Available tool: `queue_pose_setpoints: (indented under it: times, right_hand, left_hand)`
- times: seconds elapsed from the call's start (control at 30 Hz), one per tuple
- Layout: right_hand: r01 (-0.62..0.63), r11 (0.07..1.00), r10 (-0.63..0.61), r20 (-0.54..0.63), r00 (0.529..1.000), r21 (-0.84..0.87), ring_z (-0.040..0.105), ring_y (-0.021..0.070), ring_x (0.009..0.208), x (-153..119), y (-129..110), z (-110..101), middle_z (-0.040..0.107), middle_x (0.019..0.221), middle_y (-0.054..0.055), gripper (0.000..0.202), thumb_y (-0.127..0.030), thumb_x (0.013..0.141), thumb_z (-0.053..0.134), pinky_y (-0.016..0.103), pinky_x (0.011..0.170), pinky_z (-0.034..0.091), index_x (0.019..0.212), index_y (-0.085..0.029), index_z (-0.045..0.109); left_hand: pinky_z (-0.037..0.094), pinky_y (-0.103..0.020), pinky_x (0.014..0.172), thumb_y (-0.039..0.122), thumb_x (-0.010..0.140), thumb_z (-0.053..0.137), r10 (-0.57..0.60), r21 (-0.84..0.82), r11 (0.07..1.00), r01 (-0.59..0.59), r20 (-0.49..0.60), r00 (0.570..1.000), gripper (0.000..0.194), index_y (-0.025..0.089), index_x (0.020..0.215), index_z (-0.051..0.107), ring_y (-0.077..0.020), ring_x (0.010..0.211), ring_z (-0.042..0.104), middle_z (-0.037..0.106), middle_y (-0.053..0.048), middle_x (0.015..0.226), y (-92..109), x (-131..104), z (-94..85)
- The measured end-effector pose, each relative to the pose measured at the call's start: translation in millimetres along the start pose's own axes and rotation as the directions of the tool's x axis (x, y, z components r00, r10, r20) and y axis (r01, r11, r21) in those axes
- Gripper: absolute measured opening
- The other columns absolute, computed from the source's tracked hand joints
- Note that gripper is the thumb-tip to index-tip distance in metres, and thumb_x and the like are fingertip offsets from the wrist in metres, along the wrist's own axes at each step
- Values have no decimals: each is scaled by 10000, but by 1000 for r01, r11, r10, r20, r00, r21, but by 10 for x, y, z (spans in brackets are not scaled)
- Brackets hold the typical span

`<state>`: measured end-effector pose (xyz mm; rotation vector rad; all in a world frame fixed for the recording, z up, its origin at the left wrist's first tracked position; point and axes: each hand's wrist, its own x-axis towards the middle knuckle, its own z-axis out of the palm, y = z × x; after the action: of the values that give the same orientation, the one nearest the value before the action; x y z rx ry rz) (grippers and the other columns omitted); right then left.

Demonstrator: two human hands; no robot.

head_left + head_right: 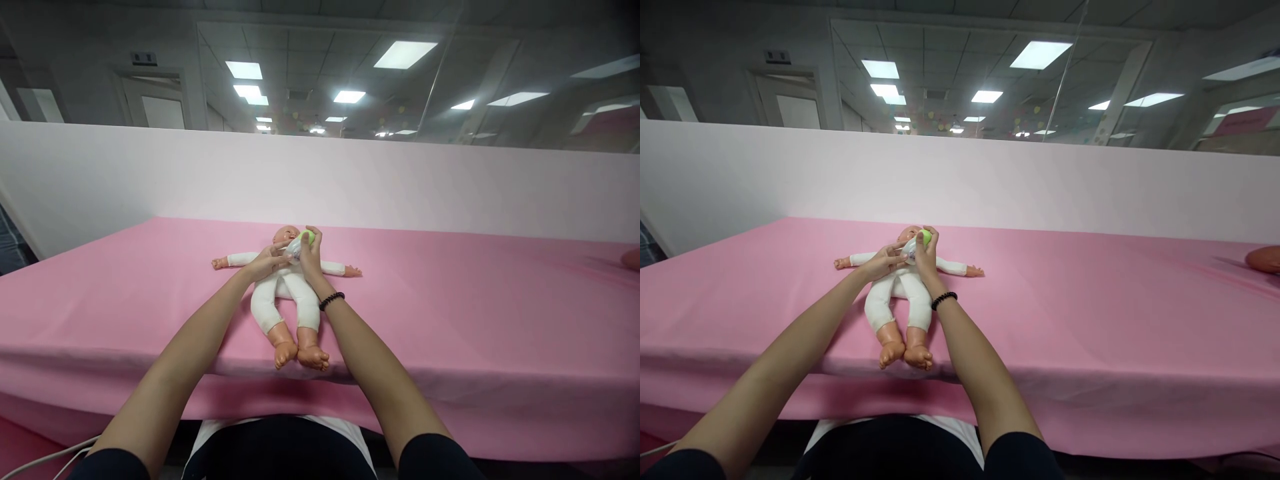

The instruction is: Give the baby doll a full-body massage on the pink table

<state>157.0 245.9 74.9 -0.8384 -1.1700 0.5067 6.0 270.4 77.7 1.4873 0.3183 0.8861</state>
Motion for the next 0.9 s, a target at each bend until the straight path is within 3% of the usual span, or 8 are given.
queue_pose_setpoints:
  times: [0.17,0.23,0.3,0.43,0.53,0.67,0.8,0.9]
  right_hand:
    - [-17,1000,17,145,989,1,519,297,1406,-64,-82,15,368,1623,189,1336,-775,671,812,439,1145,489,1662,-266,75]
    - [-32,999,29,168,985,15,551,295,1374,-72,-106,26,393,1613,194,1394,-747,682,823,446,1132,503,1678,-269,-26]
    - [-53,998,45,172,984,46,603,275,1297,-58,-100,27,473,1550,170,1316,-696,749,795,445,1097,530,1676,-291,-47]
    - [-80,991,68,108,992,105,642,225,1162,27,-24,-7,573,1386,93,973,-530,836,723,396,1018,569,1627,-333,191]
    - [-104,983,93,75,993,152,647,197,1043,98,8,-56,613,1248,44,802,-409,774,739,342,927,584,1493,-326,393]
    - [-181,950,179,33,983,254,639,160,834,163,-9,-168,642,1027,-13,648,-382,696,794,270,709,566,1274,-301,512]
    - [-422,876,388,178,904,234,576,142,625,218,15,-399,615,781,-32,481,-480,686,829,262,559,501,1021,-240,580]
    - [-485,867,426,339,839,113,577,132,631,240,48,-625,624,735,-27,410,-472,691,853,242,579,476,897,-211,612]
  left_hand:
    - [514,-509,1124,324,666,950,148,89,987,-135,-161,976,721,160,1326,710,-368,1272,676,743,-159,1318,-27,38,50]
    - [504,-521,1133,304,657,948,185,113,979,-168,-166,969,760,166,1360,696,-380,1315,647,727,-161,1352,-18,41,68]
    - [473,-511,1161,278,662,940,185,92,980,-174,-131,974,740,177,1356,705,-375,1369,608,709,-155,1387,-1,36,70]
    - [404,-498,1188,270,641,927,85,-23,996,-89,-123,989,578,198,1199,796,-372,1407,562,722,-130,1365,20,35,45]
    - [409,-489,1143,363,681,888,55,-71,995,-68,-175,983,441,190,1083,830,-375,1367,571,745,-137,1297,11,59,46]
    - [456,-428,1037,440,757,805,26,-115,992,-54,-229,973,372,173,1016,827,-325,1186,643,762,-145,1216,-13,106,52]
    - [491,-401,968,440,786,705,-3,-175,983,-48,-280,960,316,177,932,803,-263,1002,663,769,-120,1111,7,114,39]
    - [505,-396,964,452,858,616,-51,-232,973,-15,-278,959,352,164,974,783,-260,1011,668,756,-129,1138,84,91,96]
